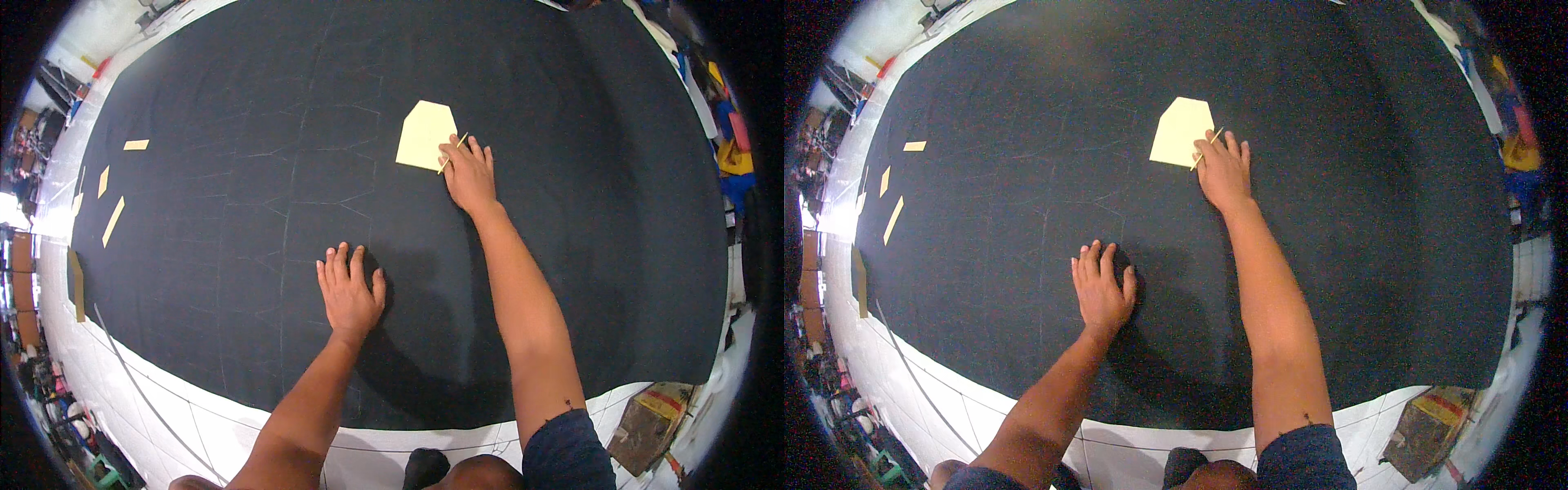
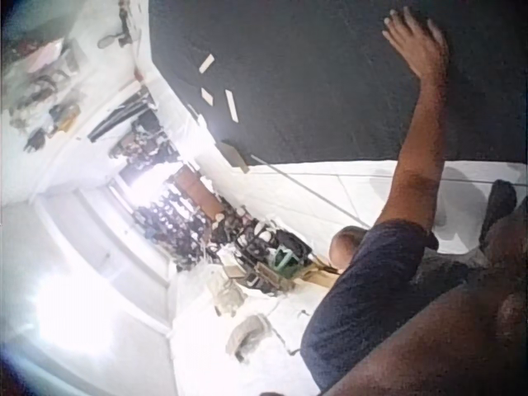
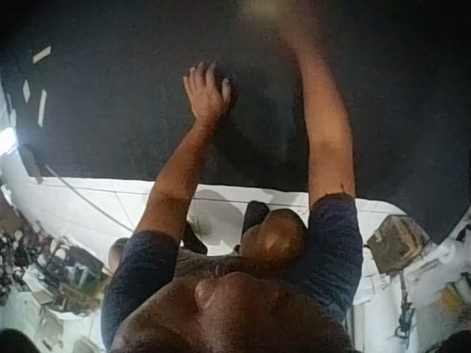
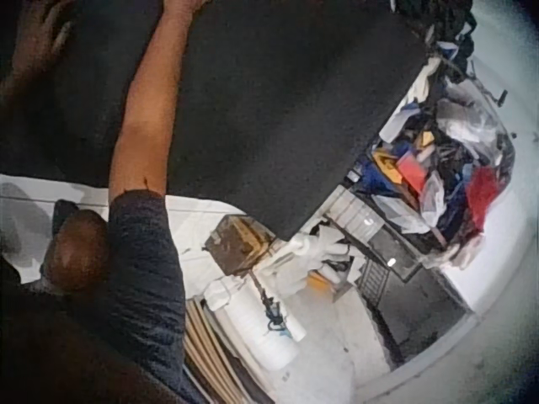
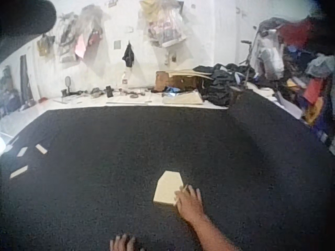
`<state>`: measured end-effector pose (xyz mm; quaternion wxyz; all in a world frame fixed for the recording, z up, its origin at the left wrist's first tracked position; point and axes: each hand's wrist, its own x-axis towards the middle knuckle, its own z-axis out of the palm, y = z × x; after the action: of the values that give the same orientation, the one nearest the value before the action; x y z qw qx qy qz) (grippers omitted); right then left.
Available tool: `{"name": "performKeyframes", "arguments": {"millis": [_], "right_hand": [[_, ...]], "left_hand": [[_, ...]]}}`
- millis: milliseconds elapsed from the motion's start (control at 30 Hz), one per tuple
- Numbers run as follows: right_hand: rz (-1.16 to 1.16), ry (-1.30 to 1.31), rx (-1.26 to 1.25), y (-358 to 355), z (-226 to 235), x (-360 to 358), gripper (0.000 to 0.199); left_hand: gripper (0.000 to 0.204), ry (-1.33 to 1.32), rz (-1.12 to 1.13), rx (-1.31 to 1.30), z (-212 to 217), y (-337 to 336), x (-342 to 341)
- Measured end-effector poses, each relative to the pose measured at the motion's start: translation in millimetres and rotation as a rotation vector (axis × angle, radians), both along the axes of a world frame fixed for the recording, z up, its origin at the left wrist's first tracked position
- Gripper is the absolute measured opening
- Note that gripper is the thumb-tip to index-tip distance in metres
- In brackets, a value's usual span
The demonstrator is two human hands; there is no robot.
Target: The person marks a large piece of black fabric on the floor using a template and a marking tool, then uses a long metal ruler to draw straight lines across the material.
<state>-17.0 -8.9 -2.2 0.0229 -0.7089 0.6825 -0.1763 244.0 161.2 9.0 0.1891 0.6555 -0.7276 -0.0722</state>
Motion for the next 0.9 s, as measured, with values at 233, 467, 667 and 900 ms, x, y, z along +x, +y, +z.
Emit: {"name": "performKeyframes", "arguments": {"millis": [233,467,667,900], "right_hand": [[-0.027,-0.001,0.061,-66,1,-7,0.031],[-0.012,-0.041,0.085,-109,0,5,0.03],[0.006,-0.041,0.092,-132,-2,4,0.031],[0.016,-0.046,0.067,-141,-5,8,0.03]], "left_hand": [[0.051,0.018,0.014,0.037,7,2,-3],[0.052,0.001,0.026,0.072,6,6,1],[0.054,0.002,0.021,0.136,12,6,-3],[0.055,0.001,0.023,0.143,8,3,3]]}}
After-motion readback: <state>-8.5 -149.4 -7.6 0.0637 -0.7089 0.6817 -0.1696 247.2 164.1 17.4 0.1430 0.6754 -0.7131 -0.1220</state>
